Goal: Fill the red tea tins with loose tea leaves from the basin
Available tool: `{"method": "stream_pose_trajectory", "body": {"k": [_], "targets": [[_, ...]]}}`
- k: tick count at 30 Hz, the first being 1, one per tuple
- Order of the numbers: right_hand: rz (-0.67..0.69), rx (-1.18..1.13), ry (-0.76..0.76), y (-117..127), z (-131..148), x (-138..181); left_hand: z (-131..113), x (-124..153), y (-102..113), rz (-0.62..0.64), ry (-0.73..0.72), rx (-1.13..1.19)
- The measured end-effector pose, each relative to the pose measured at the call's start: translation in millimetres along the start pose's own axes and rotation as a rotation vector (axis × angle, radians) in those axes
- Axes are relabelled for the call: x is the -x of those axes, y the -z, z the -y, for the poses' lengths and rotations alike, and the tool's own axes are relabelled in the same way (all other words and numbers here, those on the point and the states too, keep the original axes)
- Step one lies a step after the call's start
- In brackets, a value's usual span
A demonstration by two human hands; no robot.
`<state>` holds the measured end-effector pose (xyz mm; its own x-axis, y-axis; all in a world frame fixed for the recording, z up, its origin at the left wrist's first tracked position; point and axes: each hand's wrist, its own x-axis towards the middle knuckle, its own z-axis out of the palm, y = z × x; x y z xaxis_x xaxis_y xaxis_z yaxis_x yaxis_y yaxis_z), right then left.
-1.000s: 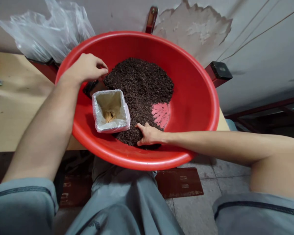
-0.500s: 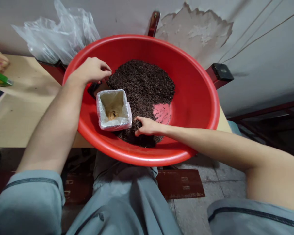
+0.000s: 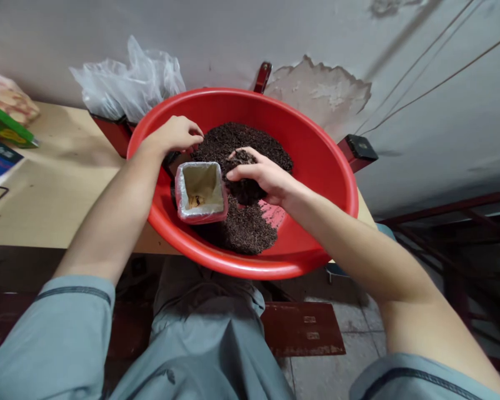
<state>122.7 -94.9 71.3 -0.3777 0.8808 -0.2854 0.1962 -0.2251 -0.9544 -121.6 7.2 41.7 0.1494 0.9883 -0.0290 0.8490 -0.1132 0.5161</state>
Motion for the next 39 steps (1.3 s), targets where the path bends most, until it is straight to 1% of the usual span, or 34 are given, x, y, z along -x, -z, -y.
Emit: {"method": "stream_pose_trajectory", "body": {"k": [4, 6, 9, 12, 16, 19, 22, 24, 25, 27, 30, 32, 34, 36, 37, 38, 39], "targets": [[0.049, -0.003, 0.103, -23, 17, -9, -1, 5, 3, 0.012, 0.027, 0.003], [0.057, 0.04, 0.127, -36, 18, -15, -2, 9, 5, 0.015, 0.03, 0.004], [0.034, 0.14, 0.174, -53, 10, -24, -3, 14, 8, 0.021, 0.021, -0.007], [-0.006, 0.32, 0.25, -60, 1, -31, -5, 17, 8, 0.035, 0.036, 0.007], [-0.039, 0.651, 0.284, -57, -2, -34, -4, 15, 7, 0.056, 0.057, 0.057], [0.036, 0.96, 0.324, -57, -1, -35, 0, 11, 6, 0.069, 0.053, 0.074], [0.188, 1.241, 0.385, -66, 0, -40, 3, 8, 4, 0.078, 0.043, 0.067], [0.268, 1.326, 0.422, -73, 1, -43, 5, 7, 3, 0.079, 0.04, 0.058], [0.286, 1.33, 0.443, -76, 2, -43, 6, 6, 3, 0.081, 0.04, 0.056], [0.271, 1.283, 0.479, -77, 9, -41, 6, 6, 2, 0.088, 0.039, 0.056], [0.18, 1.147, 0.541, -65, 24, -33, 4, 6, 2, 0.103, 0.039, 0.058], [0.1, 1.073, 0.542, -46, 29, -30, 2, 7, 3, 0.112, 0.046, 0.058], [0.011, 1.046, 0.485, -20, 24, -31, 0, 8, 4, 0.123, 0.051, 0.066], [-0.063, 1.068, 0.348, 10, 3, -35, -2, 8, 4, 0.135, 0.049, 0.079], [-0.076, 1.084, 0.243, 26, -12, -37, -2, 7, 4, 0.141, 0.048, 0.082], [-0.073, 1.09, 0.098, 40, -29, -38, -3, 7, 4, 0.148, 0.047, 0.081], [-0.062, 1.046, -0.101, 54, -48, -36, -3, 6, 4, 0.153, 0.048, 0.075]]}}
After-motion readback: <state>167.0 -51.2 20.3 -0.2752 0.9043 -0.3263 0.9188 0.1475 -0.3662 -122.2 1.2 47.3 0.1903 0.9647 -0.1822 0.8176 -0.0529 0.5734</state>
